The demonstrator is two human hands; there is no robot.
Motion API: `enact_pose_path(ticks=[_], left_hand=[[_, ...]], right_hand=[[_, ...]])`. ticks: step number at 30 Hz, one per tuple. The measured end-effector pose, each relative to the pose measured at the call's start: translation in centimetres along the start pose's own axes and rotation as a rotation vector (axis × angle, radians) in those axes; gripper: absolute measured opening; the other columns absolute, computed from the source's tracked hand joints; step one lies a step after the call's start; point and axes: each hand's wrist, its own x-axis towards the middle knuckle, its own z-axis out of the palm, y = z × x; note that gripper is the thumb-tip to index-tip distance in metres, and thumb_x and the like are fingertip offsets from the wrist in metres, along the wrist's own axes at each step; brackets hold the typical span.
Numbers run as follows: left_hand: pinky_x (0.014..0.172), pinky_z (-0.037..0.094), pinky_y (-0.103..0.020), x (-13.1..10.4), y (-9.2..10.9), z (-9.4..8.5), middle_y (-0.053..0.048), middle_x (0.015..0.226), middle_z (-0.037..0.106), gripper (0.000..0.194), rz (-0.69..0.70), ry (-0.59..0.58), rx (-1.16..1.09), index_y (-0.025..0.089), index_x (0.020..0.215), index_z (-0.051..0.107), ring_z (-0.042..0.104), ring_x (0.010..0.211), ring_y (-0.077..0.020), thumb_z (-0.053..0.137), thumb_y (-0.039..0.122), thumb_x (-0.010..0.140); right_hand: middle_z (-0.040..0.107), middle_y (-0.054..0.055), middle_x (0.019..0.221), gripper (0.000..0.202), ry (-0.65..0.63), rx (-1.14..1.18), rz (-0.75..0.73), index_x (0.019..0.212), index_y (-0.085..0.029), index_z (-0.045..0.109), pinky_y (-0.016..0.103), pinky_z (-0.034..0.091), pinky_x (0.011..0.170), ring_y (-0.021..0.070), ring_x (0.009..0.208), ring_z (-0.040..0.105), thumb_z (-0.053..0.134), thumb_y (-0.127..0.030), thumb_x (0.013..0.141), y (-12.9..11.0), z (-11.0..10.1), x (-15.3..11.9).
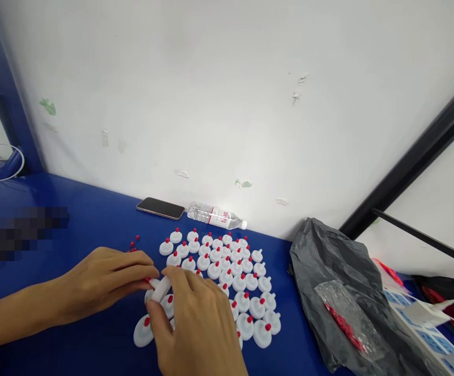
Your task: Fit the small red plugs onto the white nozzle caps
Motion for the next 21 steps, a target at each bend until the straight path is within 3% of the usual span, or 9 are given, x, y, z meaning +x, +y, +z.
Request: enact_pose_path(ticks=[3, 6, 9, 12, 16, 21], left_hand=[[0.054, 0.035, -0.031, 0.2, 0.4, -0.7, -0.001, 0.077, 0.061, 0.015, 0.031, -0.052, -0.042, 0.023, 0.097, 0.05, 0.052, 0.058, -0.0163, 0.04, 0.013, 0.1], [0.053, 0.029, -0.032, 0.3, 1.0, -1.0, 0.003, 0.068, 0.049, 0.017, 0.059, 0.003, -0.181, 0.024, 0.087, 0.041, 0.041, 0.055, -0.016, 0.039, 0.009, 0.095], [0.062, 0.035, -0.029, 0.3, 1.6, -1.0, 0.005, 0.071, 0.048, 0.019, -0.071, 0.02, -0.337, 0.023, 0.085, 0.042, 0.045, 0.059, -0.0131, 0.037, 0.011, 0.099], [0.072, 0.038, -0.027, 0.8, 2.0, -1.0, 0.005, 0.073, 0.05, 0.026, -0.253, -0.016, -0.5, 0.022, 0.083, 0.046, 0.049, 0.066, -0.0122, 0.035, 0.021, 0.106], [0.063, 0.035, -0.026, 2.1, 2.4, -1.7, 0.006, 0.066, 0.044, 0.036, -0.367, -0.066, -0.854, 0.021, 0.073, 0.043, 0.04, 0.061, -0.0114, 0.037, 0.03, 0.107], [0.059, 0.028, -0.026, 2.7, 3.0, -1.8, 0.005, 0.066, 0.032, 0.044, -0.558, -0.08, -1.023, 0.02, 0.068, 0.04, 0.031, 0.062, -0.0114, 0.041, 0.043, 0.105]], right_hand=[[0.079, -0.001, 0.111, 0.031, 0.06, 0.031, -0.142, 0.126, -0.03, 0.062, 0.032, 0.056, 0.082, 0.022, 0.093, 0.076, 0.065, -0.038, 0.097, -0.3, -0.4, 0.2], [0.08, -0.001, 0.102, 0.025, 0.12, 0.069, -0.294, 0.122, -0.024, 0.063, 0.03, 0.053, 0.081, 0.0178, 0.084, 0.076, 0.057, -0.039, 0.103, -0.5, -0.8, 0.7], [0.08, 0.0, 0.096, 0.023, 0.211, 0.048, -0.368, 0.119, -0.019, 0.065, 0.031, 0.049, 0.081, 0.0159, 0.077, 0.074, 0.053, -0.034, 0.106, -0.5, -0.8, 1.2], [0.081, 0.001, 0.1, 0.024, 0.283, 0.018, -0.398, 0.122, -0.017, 0.066, 0.031, 0.045, 0.093, 0.0146, 0.08, 0.075, 0.052, -0.029, 0.106, -0.3, -0.6, 1.3], [0.081, 0.001, 0.107, 0.023, 0.292, -0.05, -0.443, 0.124, -0.016, 0.067, 0.028, 0.036, 0.111, 0.0122, 0.089, 0.076, 0.055, -0.022, 0.105, 0.0, -0.9, 1.3], [0.078, 0.003, 0.12, 0.029, 0.211, -0.171, -0.523, 0.13, -0.013, 0.064, 0.029, 0.025, 0.123, 0.0123, 0.104, 0.074, 0.06, -0.018, 0.102, 0.4, -1.6, 1.4]])
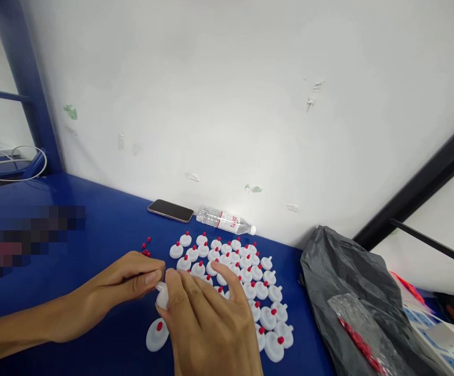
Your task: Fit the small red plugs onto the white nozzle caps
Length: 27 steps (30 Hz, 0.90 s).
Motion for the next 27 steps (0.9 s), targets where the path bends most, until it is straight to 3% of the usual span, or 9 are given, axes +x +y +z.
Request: enact_pose_path(ticks=[3, 5, 8, 10, 14, 16, 18, 22, 27], left_hand=[[0.054, 0.024, -0.026, 0.1, -1.0, -0.7, 0.006, 0.065, 0.026, 0.046, -0.121, 0.028, -0.137, 0.021, 0.068, 0.036, 0.024, 0.06, -0.0113, 0.042, 0.051, 0.102], [0.05, 0.019, -0.027, 0.4, -1.9, -2.2, 0.007, 0.063, 0.022, 0.046, -0.151, 0.132, -0.135, 0.023, 0.068, 0.032, 0.019, 0.056, -0.0109, 0.039, 0.055, 0.101], [0.05, 0.022, -0.026, 1.0, -2.7, -5.2, 0.006, 0.062, 0.025, 0.046, -0.104, 0.309, 0.172, 0.023, 0.066, 0.032, 0.022, 0.055, -0.0115, 0.035, 0.054, 0.1], [0.056, 0.028, -0.026, 1.3, -2.6, -6.7, 0.005, 0.063, 0.037, 0.046, -0.092, 0.35, 0.323, 0.021, 0.065, 0.039, 0.033, 0.059, -0.012, 0.041, 0.051, 0.1], [0.069, 0.04, -0.03, 1.2, -2.8, -7.7, 0.0, 0.083, 0.066, 0.036, -0.171, 0.342, 0.859, 0.022, 0.083, 0.061, 0.06, 0.075, -0.0177, 0.036, 0.039, 0.102], [0.075, 0.044, -0.032, 1.1, -3.4, -7.6, -0.003, 0.1, 0.071, 0.031, -0.175, 0.316, 1.028, 0.024, 0.096, 0.067, 0.066, 0.09, -0.0218, 0.039, 0.034, 0.101], [0.077, 0.047, -0.033, 1.1, -4.2, -7.7, -0.005, 0.11, 0.072, 0.029, -0.168, 0.281, 1.07, 0.025, 0.102, 0.07, 0.068, 0.097, -0.0237, 0.042, 0.031, 0.098], [0.075, 0.049, -0.033, 1.1, -5.7, -8.0, -0.005, 0.109, 0.073, 0.028, -0.157, 0.215, 1.076, 0.027, 0.101, 0.073, 0.069, 0.1, -0.0255, 0.045, 0.027, 0.096], [0.066, 0.047, -0.031, 1.2, -6.9, -8.3, -0.005, 0.096, 0.074, 0.025, -0.152, 0.2, 1.085, 0.03, 0.098, 0.073, 0.069, 0.083, -0.024, 0.048, 0.034, 0.096]], right_hand=[[0.077, 0.002, 0.123, 0.031, 0.011, -0.104, -0.06, 0.132, -0.015, 0.065, 0.032, 0.028, 0.123, 0.0134, 0.102, 0.075, 0.056, -0.014, 0.102, 1.2, -1.1, -0.6], [0.078, -0.001, 0.12, 0.034, 0.084, -0.25, -0.06, 0.133, -0.021, 0.065, 0.033, 0.035, 0.118, 0.0142, 0.096, 0.077, 0.055, -0.013, 0.101, 2.3, -2.5, -1.3], [0.08, -0.001, 0.109, 0.028, 0.183, -0.427, 0.244, 0.128, -0.026, 0.068, 0.036, 0.05, 0.104, 0.0201, 0.093, 0.077, 0.061, -0.026, 0.101, 3.9, -4.5, -2.5], [0.08, 0.001, 0.109, 0.028, 0.222, -0.427, 0.416, 0.124, -0.028, 0.071, 0.037, 0.056, 0.093, 0.0235, 0.094, 0.076, 0.061, -0.038, 0.1, 4.4, -5.5, -3.2], [0.078, 0.006, 0.11, 0.038, 0.197, -0.342, 0.635, 0.12, -0.027, 0.071, 0.04, 0.056, 0.089, 0.0276, 0.094, 0.075, 0.055, -0.052, 0.097, 5.1, -6.5, -4.1], [0.078, 0.008, 0.107, 0.041, 0.148, -0.308, 0.715, 0.115, -0.026, 0.072, 0.043, 0.055, 0.09, 0.0311, 0.095, 0.075, 0.054, -0.057, 0.094, 5.7, -6.9, -4.6], [0.079, 0.008, 0.105, 0.042, 0.091, -0.302, 0.82, 0.113, -0.028, 0.071, 0.043, 0.056, 0.082, 0.0315, 0.086, 0.075, 0.053, -0.06, 0.092, 6.5, -7.3, -5.2], [0.08, 0.004, 0.108, 0.036, -0.007, -0.255, 1.044, 0.105, -0.033, 0.069, 0.036, 0.052, 0.06, 0.021, 0.054, 0.068, 0.057, -0.062, 0.087, 8.5, -7.6, -6.8], [0.077, 0.007, 0.117, 0.039, -0.05, -0.152, 1.013, 0.089, -0.026, 0.074, 0.037, 0.054, 0.078, 0.0297, 0.092, 0.074, 0.06, -0.062, 0.08, 10.8, -7.3, -8.9]])
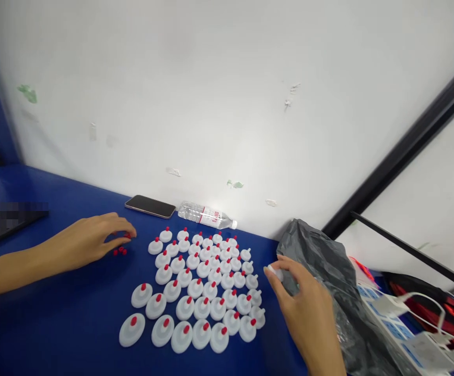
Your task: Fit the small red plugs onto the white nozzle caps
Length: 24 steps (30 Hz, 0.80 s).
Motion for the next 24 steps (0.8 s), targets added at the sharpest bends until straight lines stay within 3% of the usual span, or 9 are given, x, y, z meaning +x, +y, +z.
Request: enact_pose_path(ticks=[3, 7, 11, 15, 19, 24], left_hand=[[0.062, 0.045, -0.031, 0.1, -0.4, 0.2, -0.006, 0.091, 0.072, 0.024, -0.016, 0.021, -0.023, 0.031, 0.095, 0.074, 0.068, 0.073, -0.0233, 0.051, 0.036, 0.094], [0.063, 0.045, -0.032, 0.1, -0.8, 0.2, -0.005, 0.089, 0.071, 0.022, -0.027, 0.018, -0.048, 0.032, 0.091, 0.074, 0.067, 0.073, -0.0238, 0.053, 0.039, 0.094], [0.067, 0.048, -0.032, 0.0, -1.0, 0.4, -0.005, 0.094, 0.073, 0.022, 0.008, 0.02, -0.054, 0.031, 0.093, 0.072, 0.069, 0.082, -0.0254, 0.053, 0.041, 0.095], [0.064, 0.048, -0.031, -0.1, -1.3, 0.8, -0.005, 0.093, 0.075, 0.022, 0.02, 0.029, -0.061, 0.032, 0.094, 0.075, 0.071, 0.079, -0.0245, 0.055, 0.041, 0.094], [0.065, 0.049, -0.033, -0.2, -1.1, 0.9, -0.006, 0.092, 0.075, 0.026, 0.015, 0.007, -0.039, 0.033, 0.098, 0.076, 0.071, 0.079, -0.0246, 0.051, 0.043, 0.097], [0.066, 0.049, -0.034, -0.4, 0.5, 0.4, -0.007, 0.096, 0.075, 0.035, 0.049, -0.011, 0.023, 0.028, 0.104, 0.075, 0.068, 0.087, -0.026, 0.041, 0.034, 0.101]], right_hand=[[0.078, 0.009, 0.1, 0.041, -0.031, -0.043, 0.031, 0.085, -0.025, 0.079, 0.039, 0.053, 0.078, 0.0289, 0.085, 0.071, 0.059, -0.061, 0.079, 1.0, 0.3, 0.1], [0.078, 0.007, 0.081, 0.036, -0.223, -0.117, 0.13, 0.08, -0.027, 0.08, 0.037, 0.05, 0.067, 0.0269, 0.07, 0.07, 0.058, -0.055, 0.076, 1.9, 0.5, 0.0], [0.08, 0.004, 0.082, 0.03, -0.378, -0.094, 0.185, 0.082, -0.029, 0.08, 0.035, 0.051, 0.07, 0.0278, 0.079, 0.075, 0.058, -0.05, 0.078, 2.9, 1.0, -0.4], [0.081, 0.003, 0.085, 0.031, -0.51, -0.06, 0.175, 0.083, -0.031, 0.08, 0.035, 0.054, 0.073, 0.0287, 0.083, 0.077, 0.058, -0.051, 0.082, 3.5, 1.3, -0.5], [0.081, 0.005, 0.083, 0.043, -0.433, -0.1, 0.197, 0.082, -0.029, 0.08, 0.037, 0.053, 0.071, 0.0303, 0.079, 0.077, 0.052, -0.062, 0.085, 3.1, 1.2, -0.5], [0.081, 0.002, 0.082, 0.037, -0.326, -0.132, 0.242, 0.09, -0.03, 0.077, 0.036, 0.051, 0.07, 0.0283, 0.078, 0.076, 0.052, -0.056, 0.08, 2.6, 0.7, -0.2]])
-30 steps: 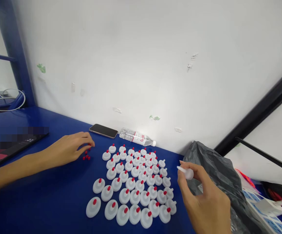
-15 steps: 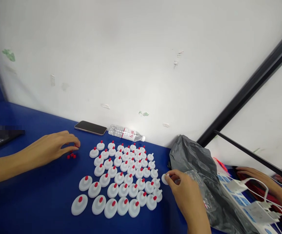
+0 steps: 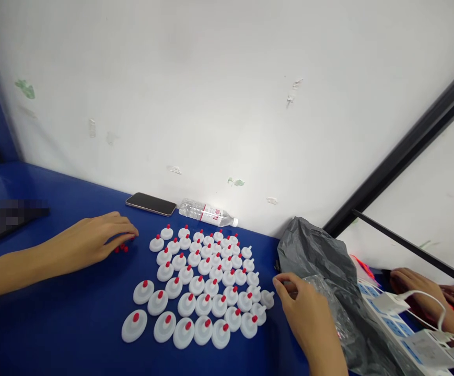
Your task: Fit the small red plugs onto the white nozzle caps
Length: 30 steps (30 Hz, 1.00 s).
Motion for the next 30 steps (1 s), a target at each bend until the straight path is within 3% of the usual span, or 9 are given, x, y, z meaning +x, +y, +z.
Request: enact_pose_path(ticks=[4, 7, 9, 14, 19, 21, 25, 27, 30], left_hand=[[0.074, 0.053, -0.033, -0.2, 1.4, 0.2, -0.008, 0.114, 0.074, 0.038, 0.067, 0.068, -0.033, 0.028, 0.13, 0.067, 0.065, 0.103, -0.0258, 0.04, 0.032, 0.103], [0.091, 0.054, -0.036, -0.3, 2.1, 0.7, -0.008, 0.142, 0.063, 0.045, 0.18, 0.075, -0.047, 0.032, 0.148, 0.051, 0.059, 0.124, -0.0258, 0.043, 0.029, 0.104], [0.101, 0.051, -0.039, -0.3, 2.3, 1.0, -0.008, 0.149, 0.057, 0.047, 0.252, 0.058, -0.041, 0.033, 0.151, 0.048, 0.056, 0.129, -0.0255, 0.043, 0.026, 0.104], [0.102, 0.048, -0.034, -0.1, 2.3, 1.1, -0.007, 0.13, 0.069, 0.035, 0.286, 0.057, -0.116, 0.027, 0.135, 0.062, 0.064, 0.115, -0.0209, 0.044, 0.025, 0.105], [0.068, 0.047, -0.025, -0.4, 2.5, 0.9, -0.002, 0.096, 0.071, 0.019, 0.141, 0.032, -0.151, 0.026, 0.104, 0.069, 0.065, 0.08, -0.016, 0.05, 0.032, 0.102], [0.069, 0.048, -0.026, -0.4, 2.6, 0.7, -0.002, 0.092, 0.072, 0.021, 0.155, 0.091, -0.162, 0.024, 0.099, 0.068, 0.066, 0.079, -0.0162, 0.049, 0.032, 0.102], [0.086, 0.054, -0.03, -0.5, 3.0, -0.1, -0.003, 0.105, 0.076, 0.021, 0.212, 0.391, -0.246, 0.024, 0.113, 0.069, 0.07, 0.095, -0.0185, 0.052, 0.033, 0.103], [0.087, 0.056, -0.029, -0.7, 3.4, -0.7, -0.002, 0.108, 0.076, 0.02, 0.261, 0.497, -0.299, 0.026, 0.117, 0.069, 0.071, 0.096, -0.0172, 0.057, 0.03, 0.102], [0.083, 0.059, -0.027, -1.4, 4.4, -1.2, 0.001, 0.103, 0.079, 0.017, 0.384, 0.535, -0.331, 0.029, 0.114, 0.07, 0.074, 0.092, -0.0154, 0.063, 0.025, 0.099]], right_hand=[[0.081, 0.002, 0.084, 0.039, 0.019, 0.016, 0.006, 0.092, -0.03, 0.076, 0.036, 0.051, 0.072, 0.0279, 0.08, 0.076, 0.051, -0.058, 0.081, -0.1, -0.1, 0.1], [0.081, 0.002, 0.084, 0.039, 0.041, 0.025, -0.013, 0.094, -0.03, 0.077, 0.036, 0.05, 0.071, 0.028, 0.078, 0.076, 0.052, -0.058, 0.082, -0.1, 0.1, 0.2], [0.081, 0.003, 0.085, 0.039, 0.047, 0.033, -0.031, 0.096, -0.03, 0.077, 0.036, 0.05, 0.07, 0.0282, 0.078, 0.076, 0.052, -0.057, 0.083, -0.2, 0.1, 0.1], [0.081, 0.004, 0.085, 0.039, 0.077, 0.044, -0.051, 0.093, -0.03, 0.077, 0.036, 0.05, 0.068, 0.0295, 0.078, 0.076, 0.052, -0.058, 0.082, -0.7, 0.0, 0.0], [0.081, 0.003, 0.084, 0.037, 0.087, 0.067, -0.035, 0.089, -0.029, 0.077, 0.037, 0.051, 0.071, 0.0301, 0.08, 0.076, 0.055, -0.057, 0.078, -1.0, -0.5, -0.1], [0.081, 0.004, 0.082, 0.038, 0.141, 0.075, -0.033, 0.088, -0.029, 0.077, 0.038, 0.051, 0.07, 0.0318, 0.081, 0.076, 0.055, -0.058, 0.078, -1.5, -0.8, -0.3], [0.079, 0.006, 0.076, 0.037, 0.38, 0.064, -0.097, 0.089, -0.027, 0.077, 0.038, 0.049, 0.06, 0.0313, 0.071, 0.075, 0.056, -0.057, 0.084, -5.3, -1.2, -2.1], [0.079, 0.005, 0.083, 0.034, 0.508, 0.168, -0.274, 0.099, -0.027, 0.076, 0.035, 0.053, 0.063, 0.0267, 0.073, 0.075, 0.059, -0.054, 0.09, -8.4, -0.5, -3.8], [0.076, 0.004, 0.118, 0.035, 0.405, 0.284, -0.642, 0.126, -0.028, 0.066, 0.035, 0.058, 0.088, 0.0242, 0.103, 0.074, 0.065, -0.044, 0.095, -13.2, 1.7, -6.5]])
